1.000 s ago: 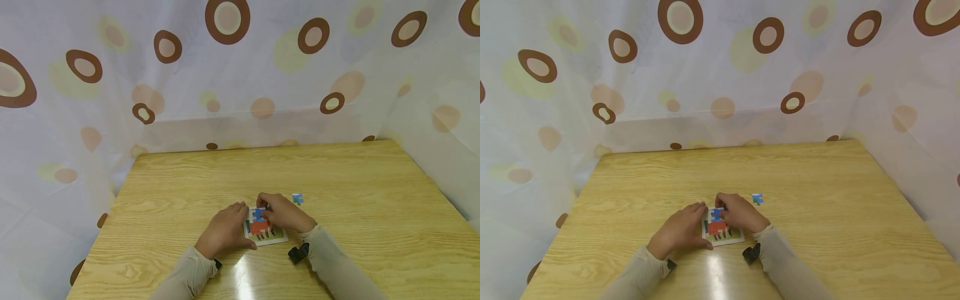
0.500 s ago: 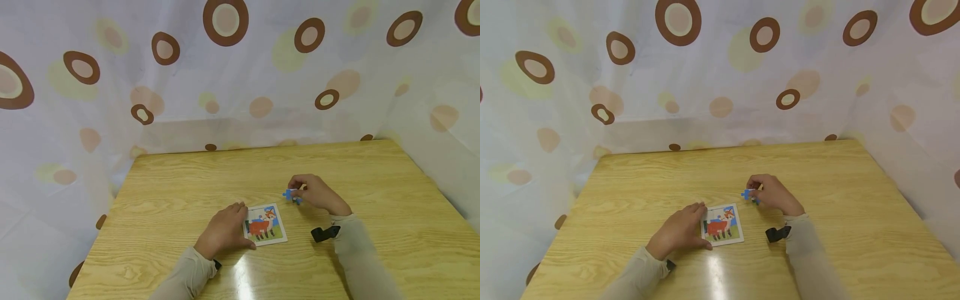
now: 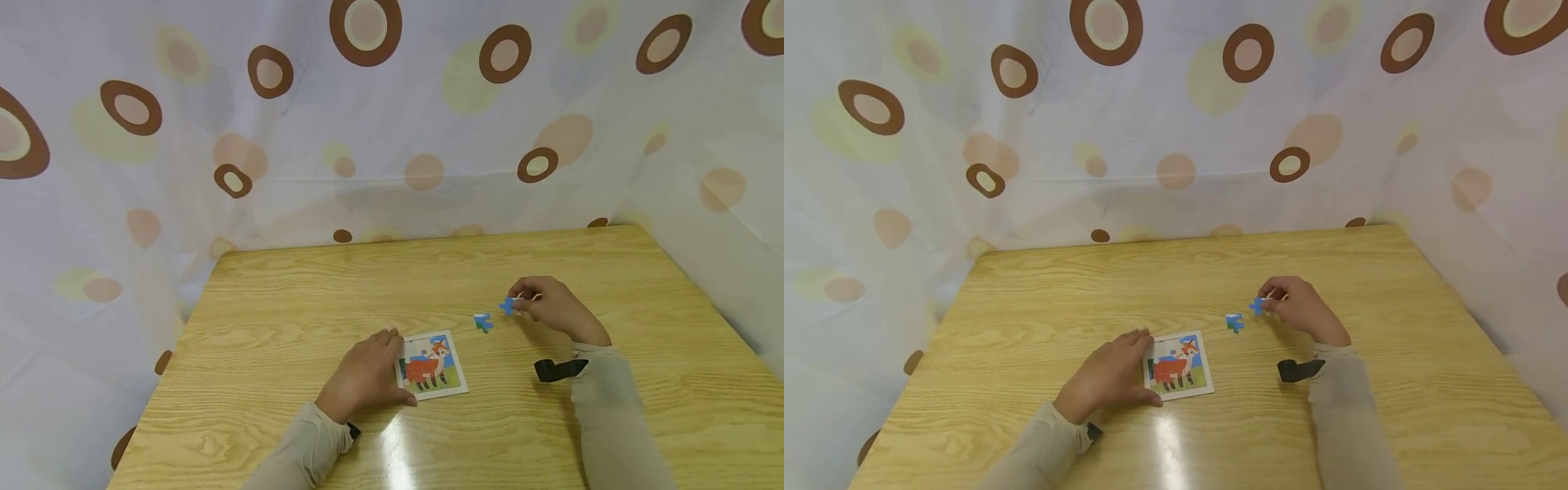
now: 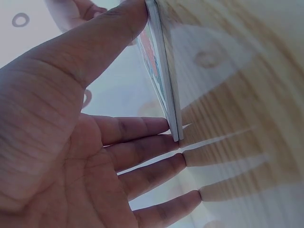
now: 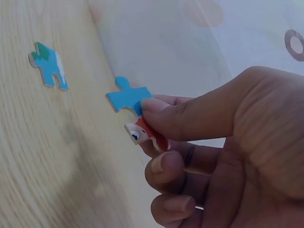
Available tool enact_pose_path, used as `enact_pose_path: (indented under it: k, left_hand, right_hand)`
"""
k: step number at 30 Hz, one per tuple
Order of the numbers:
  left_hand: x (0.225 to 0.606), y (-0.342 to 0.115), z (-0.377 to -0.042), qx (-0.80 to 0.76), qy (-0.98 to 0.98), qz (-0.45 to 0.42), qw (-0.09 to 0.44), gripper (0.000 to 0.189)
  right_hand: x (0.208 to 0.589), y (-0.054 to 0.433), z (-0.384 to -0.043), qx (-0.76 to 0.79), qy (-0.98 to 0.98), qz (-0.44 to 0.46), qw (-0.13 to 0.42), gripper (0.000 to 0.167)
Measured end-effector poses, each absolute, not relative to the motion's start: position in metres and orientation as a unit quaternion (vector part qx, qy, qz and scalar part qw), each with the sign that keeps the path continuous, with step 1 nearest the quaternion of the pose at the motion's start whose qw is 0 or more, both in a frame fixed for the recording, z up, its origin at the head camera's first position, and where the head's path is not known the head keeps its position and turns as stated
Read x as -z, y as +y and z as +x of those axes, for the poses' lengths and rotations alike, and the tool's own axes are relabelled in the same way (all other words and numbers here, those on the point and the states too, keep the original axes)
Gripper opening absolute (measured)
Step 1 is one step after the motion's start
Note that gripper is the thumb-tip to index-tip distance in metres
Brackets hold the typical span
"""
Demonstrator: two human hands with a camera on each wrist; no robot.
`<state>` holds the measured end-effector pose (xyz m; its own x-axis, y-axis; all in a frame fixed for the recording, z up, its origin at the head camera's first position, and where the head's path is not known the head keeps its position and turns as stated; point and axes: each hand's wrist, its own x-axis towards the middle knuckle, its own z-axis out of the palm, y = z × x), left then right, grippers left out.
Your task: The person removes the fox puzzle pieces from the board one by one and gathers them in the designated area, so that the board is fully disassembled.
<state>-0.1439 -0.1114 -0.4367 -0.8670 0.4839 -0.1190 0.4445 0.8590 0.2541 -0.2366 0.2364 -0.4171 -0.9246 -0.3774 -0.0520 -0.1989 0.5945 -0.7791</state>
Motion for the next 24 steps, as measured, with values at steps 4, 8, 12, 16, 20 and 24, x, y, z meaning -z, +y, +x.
enact_pose_path:
  k: [4,8,12,16,20,24]
  left_hand:
    - [0.437,-0.113,-0.144,-0.109,0.96,0.244,0.089,0.102]
    - [0.437,-0.113,-0.145,-0.107,0.96,0.245,0.086,0.102]
    - [0.438,-0.113,-0.144,-0.109,0.96,0.243,0.088,0.101]
    - [0.438,-0.114,-0.144,-0.111,0.96,0.241,0.089,0.102]
    - [0.438,-0.114,-0.143,-0.107,0.96,0.243,0.085,0.102]
    - [0.438,-0.114,-0.144,-0.105,0.96,0.245,0.083,0.101]
  right_hand:
    - [0.42,0.237,-0.237,0.419,0.884,-0.173,0.116,0.014]
    - [0.428,0.237,-0.24,0.412,0.886,-0.169,0.126,0.015]
    - [0.437,0.237,-0.244,0.379,0.905,-0.154,0.116,0.01]
    - [0.445,0.236,-0.246,0.35,0.92,-0.148,0.101,0.008]
    - [0.448,0.232,-0.248,0.325,0.929,-0.151,0.087,0.007]
    - [0.446,0.228,-0.247,0.314,0.933,-0.155,0.079,0.004]
